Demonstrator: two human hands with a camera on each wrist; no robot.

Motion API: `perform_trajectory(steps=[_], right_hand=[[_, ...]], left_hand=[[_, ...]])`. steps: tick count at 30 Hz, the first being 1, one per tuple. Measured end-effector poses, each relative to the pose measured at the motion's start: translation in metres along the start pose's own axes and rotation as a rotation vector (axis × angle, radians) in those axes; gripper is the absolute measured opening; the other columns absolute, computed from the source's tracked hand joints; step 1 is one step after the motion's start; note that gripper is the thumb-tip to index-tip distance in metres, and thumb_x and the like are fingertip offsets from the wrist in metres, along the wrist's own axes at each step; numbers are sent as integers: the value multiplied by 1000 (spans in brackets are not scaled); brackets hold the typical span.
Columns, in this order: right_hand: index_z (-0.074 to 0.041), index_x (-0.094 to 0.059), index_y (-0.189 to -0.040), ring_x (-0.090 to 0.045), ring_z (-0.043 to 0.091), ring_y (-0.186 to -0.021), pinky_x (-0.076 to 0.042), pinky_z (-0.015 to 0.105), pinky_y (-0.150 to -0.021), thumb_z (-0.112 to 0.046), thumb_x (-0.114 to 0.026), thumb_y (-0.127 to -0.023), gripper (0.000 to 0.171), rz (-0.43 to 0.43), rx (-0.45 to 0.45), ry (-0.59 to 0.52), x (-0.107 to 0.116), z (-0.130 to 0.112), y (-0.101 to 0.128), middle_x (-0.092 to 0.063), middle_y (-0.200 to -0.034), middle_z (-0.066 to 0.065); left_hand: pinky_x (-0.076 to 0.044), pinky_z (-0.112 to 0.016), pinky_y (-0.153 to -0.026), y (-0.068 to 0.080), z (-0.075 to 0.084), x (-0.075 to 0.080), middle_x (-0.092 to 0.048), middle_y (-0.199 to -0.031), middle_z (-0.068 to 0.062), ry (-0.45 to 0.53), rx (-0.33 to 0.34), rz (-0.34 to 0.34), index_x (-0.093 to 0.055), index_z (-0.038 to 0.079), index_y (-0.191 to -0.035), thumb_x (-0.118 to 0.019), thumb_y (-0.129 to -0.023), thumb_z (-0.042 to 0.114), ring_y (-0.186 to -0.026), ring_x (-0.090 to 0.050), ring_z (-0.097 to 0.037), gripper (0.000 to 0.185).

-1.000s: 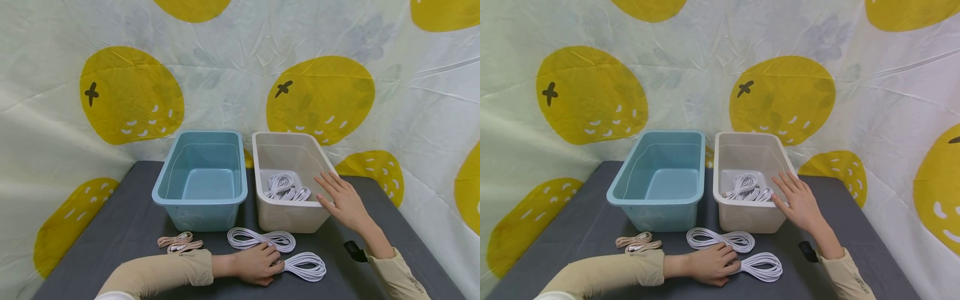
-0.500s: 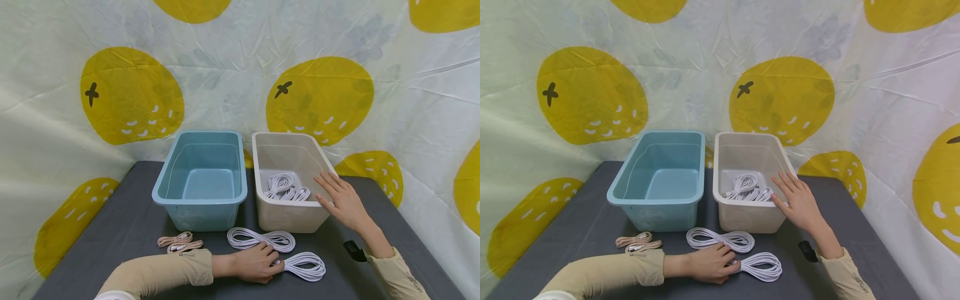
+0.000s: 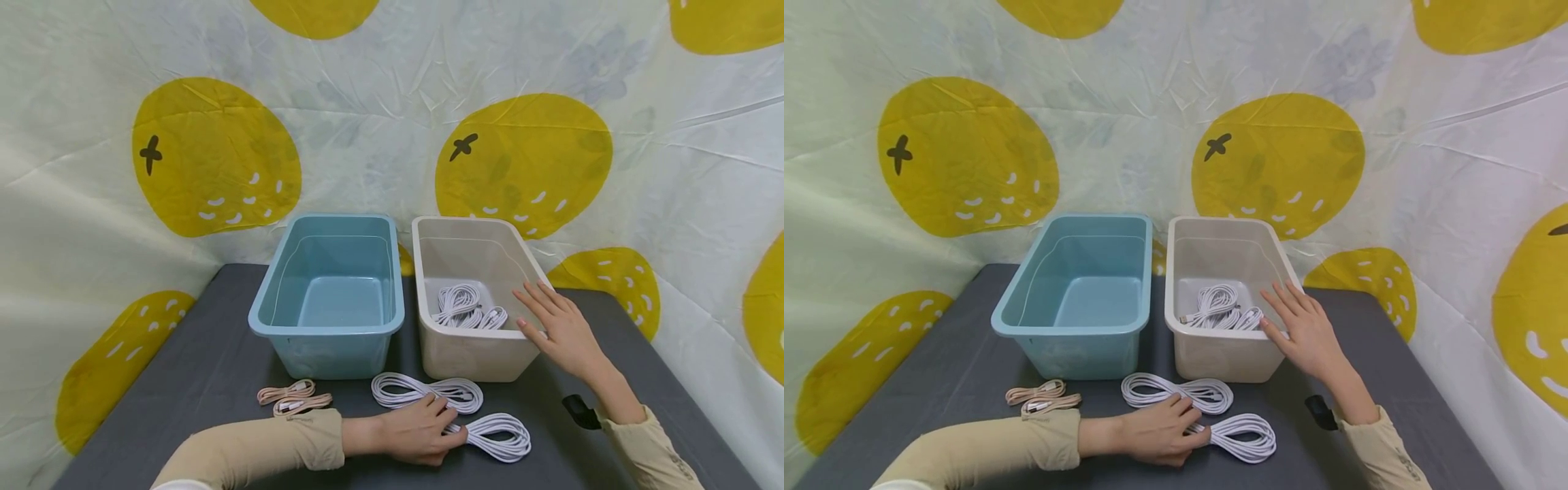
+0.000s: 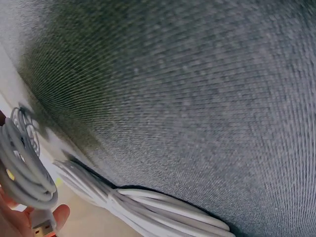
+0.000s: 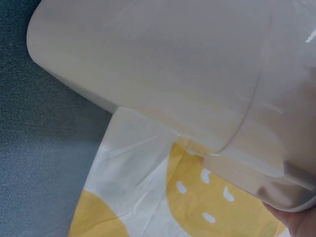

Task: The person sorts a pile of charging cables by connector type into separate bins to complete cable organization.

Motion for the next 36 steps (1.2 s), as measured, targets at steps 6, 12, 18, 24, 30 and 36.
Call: perform_trajectory(steps=[6,12,18,24,30,36], right_hand=[[-14,-42,-133,-30,37,-129,-24,54,-95,-36,-47,-89,50,1,1,5,0,0,0,-37,-140,15],[-17,-39,-135,-29,37,-129,-24,54,-96,-36,-47,-89,51,-8,-1,3,0,0,0,-36,-140,15],[-13,-43,-133,-30,37,-128,-24,54,-95,-35,-48,-88,50,-2,1,3,0,0,0,-38,-139,16],[-13,-43,-132,-30,37,-128,-24,55,-95,-35,-48,-88,50,0,1,5,0,0,0,-38,-139,16],[-12,-43,-132,-30,37,-128,-24,54,-95,-35,-48,-88,50,0,1,4,0,-1,1,-37,-139,16],[-14,-41,-134,-30,37,-129,-23,54,-96,-36,-47,-89,51,-6,3,7,0,0,0,-37,-140,16]], left_hand=[[-36,-28,-70,1,-6,7,-49,-92,3,55,27,-8,-44,22,-114,-43,-84,37,-82,-45,-15,34],[-37,-28,-75,6,-9,12,-49,-95,4,75,39,-10,-46,24,-115,-43,-84,38,-83,-44,-14,35],[-36,-28,-74,13,-12,19,-50,-95,3,101,34,1,-45,23,-115,-43,-84,36,-86,-44,-15,33],[-35,-27,-73,19,-17,30,-49,-95,3,111,55,13,-45,24,-114,-42,-84,35,-85,-44,-15,32],[-36,-28,-73,25,-23,42,-50,-95,2,58,63,45,-47,23,-114,-44,-83,36,-84,-45,-16,34],[-35,-28,-73,31,-30,54,-51,-95,1,57,92,49,-48,23,-115,-47,-82,36,-83,-44,-16,36]])
Point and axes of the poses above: each hand's wrist, its own y-axis away from the middle knuckle, its own x-axis out of the back of the hand, z = x × y, the point moved 4 cm from there along -y, towards the middle knuckle
